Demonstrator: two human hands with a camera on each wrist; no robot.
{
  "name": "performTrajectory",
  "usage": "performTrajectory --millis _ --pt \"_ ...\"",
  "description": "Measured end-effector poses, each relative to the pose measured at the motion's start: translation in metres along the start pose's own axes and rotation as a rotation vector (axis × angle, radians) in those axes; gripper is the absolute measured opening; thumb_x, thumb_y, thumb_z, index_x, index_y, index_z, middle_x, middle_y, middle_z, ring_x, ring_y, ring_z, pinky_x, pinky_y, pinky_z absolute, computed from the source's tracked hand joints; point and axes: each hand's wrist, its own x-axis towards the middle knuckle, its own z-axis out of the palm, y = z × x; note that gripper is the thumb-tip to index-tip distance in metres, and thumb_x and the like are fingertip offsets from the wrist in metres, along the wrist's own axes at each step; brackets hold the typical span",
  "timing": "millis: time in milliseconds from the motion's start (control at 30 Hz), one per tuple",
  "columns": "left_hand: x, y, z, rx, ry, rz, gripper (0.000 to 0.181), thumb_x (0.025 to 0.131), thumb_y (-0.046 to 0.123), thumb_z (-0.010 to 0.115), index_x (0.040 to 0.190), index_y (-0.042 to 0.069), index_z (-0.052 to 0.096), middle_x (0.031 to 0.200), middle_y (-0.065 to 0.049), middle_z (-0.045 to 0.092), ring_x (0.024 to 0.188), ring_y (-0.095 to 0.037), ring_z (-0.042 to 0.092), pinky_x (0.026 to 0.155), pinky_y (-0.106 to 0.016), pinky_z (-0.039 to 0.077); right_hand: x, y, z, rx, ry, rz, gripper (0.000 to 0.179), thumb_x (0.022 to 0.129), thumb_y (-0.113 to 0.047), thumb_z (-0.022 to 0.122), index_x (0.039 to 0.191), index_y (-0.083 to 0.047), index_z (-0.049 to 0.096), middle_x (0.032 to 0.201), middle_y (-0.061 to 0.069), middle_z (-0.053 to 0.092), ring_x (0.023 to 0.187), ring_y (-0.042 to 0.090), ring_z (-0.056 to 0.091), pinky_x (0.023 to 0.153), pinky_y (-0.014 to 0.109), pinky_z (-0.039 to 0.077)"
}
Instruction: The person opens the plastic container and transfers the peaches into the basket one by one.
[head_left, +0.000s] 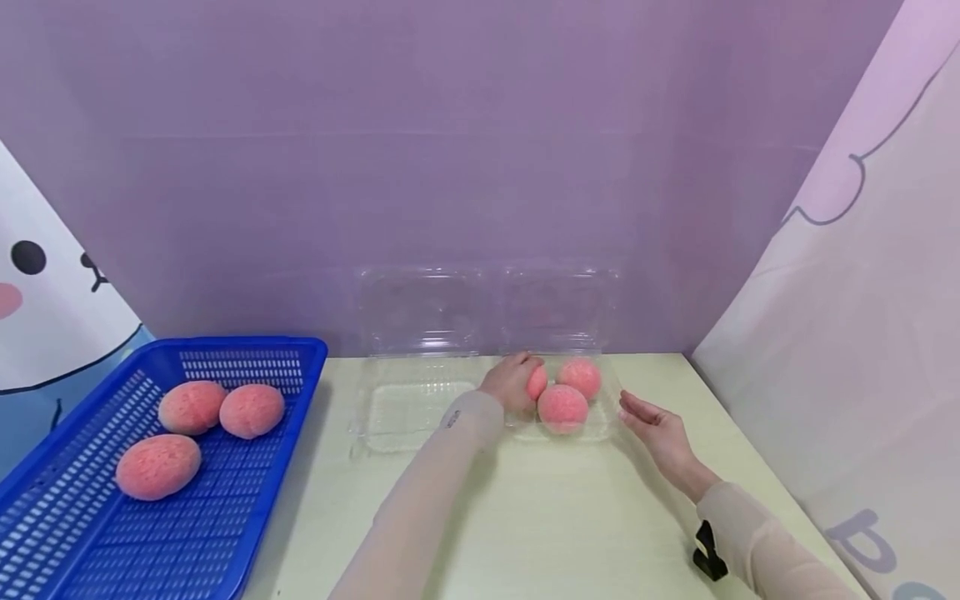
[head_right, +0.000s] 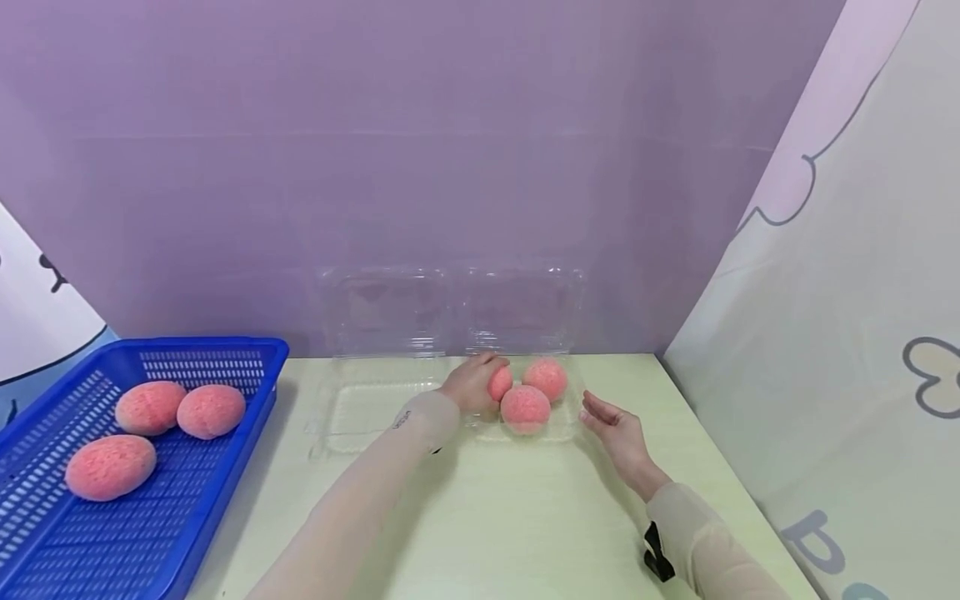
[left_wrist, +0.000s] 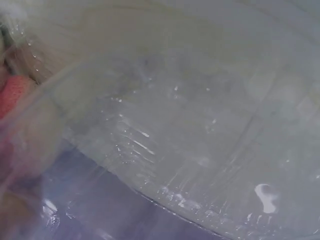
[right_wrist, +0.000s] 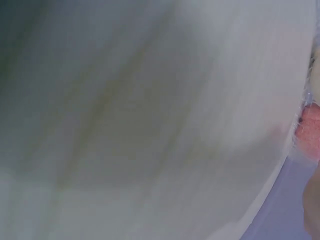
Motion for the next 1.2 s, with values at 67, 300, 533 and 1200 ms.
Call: performTrajectory --millis 67,300,533,1200 --pt "0.0008 0.0007 -0.0004 0.03 -0.001 0.004 0.084 0.066 0.028 0.077 0.14 0.018 0.037 0.145 -0.003 0.035 0.134 -0.022 0.032 0.109 -0.038 0.03 -0.0004 -0.0002 -0.0001 -0.004 0.004 -0.001 0.054 0.089 -0.017 0.06 0.134 0.005 0.039 0.134 0.02 0.038 0.097 -0.017 0.052 0.083 0.007 0.044" --pt "0.0018 0.0016 0.0005 0.109 0.005 -0.019 0.081 0.065 0.025 0.077 0.137 0.018 0.04 0.138 -0.004 0.043 0.128 -0.022 0.04 0.106 -0.035 0.035 -0.0018 -0.001 -0.0006 -0.023 -0.015 -0.01 0.058 0.086 -0.023 0.063 0.134 0.003 0.041 0.132 0.018 0.041 0.098 -0.015 0.053 0.084 0.008 0.044" --pt "0.0044 0.0034 0.0026 0.112 -0.01 -0.037 0.083 0.064 0.028 0.079 0.137 0.019 0.039 0.137 -0.005 0.044 0.126 -0.022 0.043 0.102 -0.037 0.039 -0.003 -0.002 -0.0037 -0.027 -0.037 -0.008 0.058 0.086 -0.022 0.063 0.134 0.003 0.04 0.133 0.018 0.04 0.099 -0.014 0.053 0.083 0.008 0.045" --pt "0.0059 -0.0001 0.0057 0.088 0.011 -0.006 0.087 0.061 0.022 0.08 0.137 0.019 0.038 0.136 -0.004 0.043 0.126 -0.023 0.041 0.103 -0.038 0.038 -0.0012 -0.0004 -0.0009 -0.028 -0.079 0.008 0.07 0.08 -0.016 0.07 0.138 0.002 0.035 0.141 0.017 0.034 0.124 0.029 0.04 0.085 0.012 0.046"
